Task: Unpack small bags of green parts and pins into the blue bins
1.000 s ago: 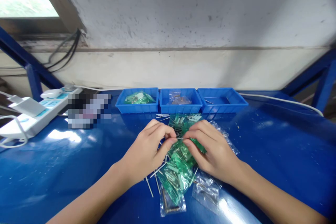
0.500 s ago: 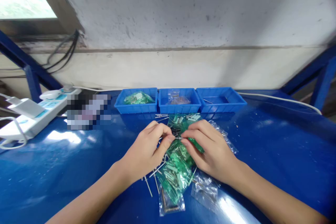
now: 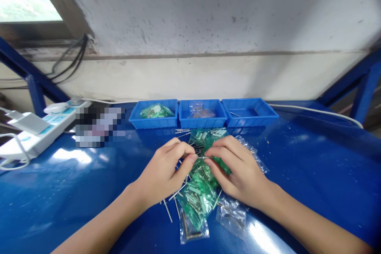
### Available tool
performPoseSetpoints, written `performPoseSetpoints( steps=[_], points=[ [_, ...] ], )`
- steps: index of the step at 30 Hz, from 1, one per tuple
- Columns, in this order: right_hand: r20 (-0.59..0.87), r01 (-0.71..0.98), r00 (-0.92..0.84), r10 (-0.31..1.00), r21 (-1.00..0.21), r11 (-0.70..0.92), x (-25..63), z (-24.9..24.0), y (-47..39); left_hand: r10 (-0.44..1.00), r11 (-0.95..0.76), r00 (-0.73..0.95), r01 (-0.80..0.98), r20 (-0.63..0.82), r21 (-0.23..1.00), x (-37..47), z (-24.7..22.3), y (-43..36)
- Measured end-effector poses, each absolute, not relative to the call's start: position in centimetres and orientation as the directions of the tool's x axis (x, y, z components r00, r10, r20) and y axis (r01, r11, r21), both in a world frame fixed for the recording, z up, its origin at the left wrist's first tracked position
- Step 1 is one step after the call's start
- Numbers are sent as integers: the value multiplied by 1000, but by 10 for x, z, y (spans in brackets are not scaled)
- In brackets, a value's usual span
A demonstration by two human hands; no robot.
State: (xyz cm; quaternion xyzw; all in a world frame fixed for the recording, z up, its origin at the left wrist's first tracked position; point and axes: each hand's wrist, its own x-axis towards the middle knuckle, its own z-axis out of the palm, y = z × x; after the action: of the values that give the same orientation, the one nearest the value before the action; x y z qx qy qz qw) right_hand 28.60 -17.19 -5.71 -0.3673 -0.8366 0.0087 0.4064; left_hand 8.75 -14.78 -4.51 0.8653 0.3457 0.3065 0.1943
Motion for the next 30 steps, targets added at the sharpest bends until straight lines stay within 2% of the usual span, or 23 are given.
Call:
performPoseSetpoints(
  steps=[6,18,25,30],
  points=[
    [672,606,-391,629,-326,725,287,-57,-172,691,-718,548,453,471,528,87,-46,-148],
    [659,599,-407,633,-331,729,288,-57,-174,650,-754,615,443,447,486,87,-45,-147],
    [665,581,-399,632,-350,735,287,-55,-173,602,-797,582,393,547,458,87,-44,-147],
    [675,578,-414,611,-324,749,283,-54,-176,596,-801,604,403,529,443,84,-41,-148]
  ],
)
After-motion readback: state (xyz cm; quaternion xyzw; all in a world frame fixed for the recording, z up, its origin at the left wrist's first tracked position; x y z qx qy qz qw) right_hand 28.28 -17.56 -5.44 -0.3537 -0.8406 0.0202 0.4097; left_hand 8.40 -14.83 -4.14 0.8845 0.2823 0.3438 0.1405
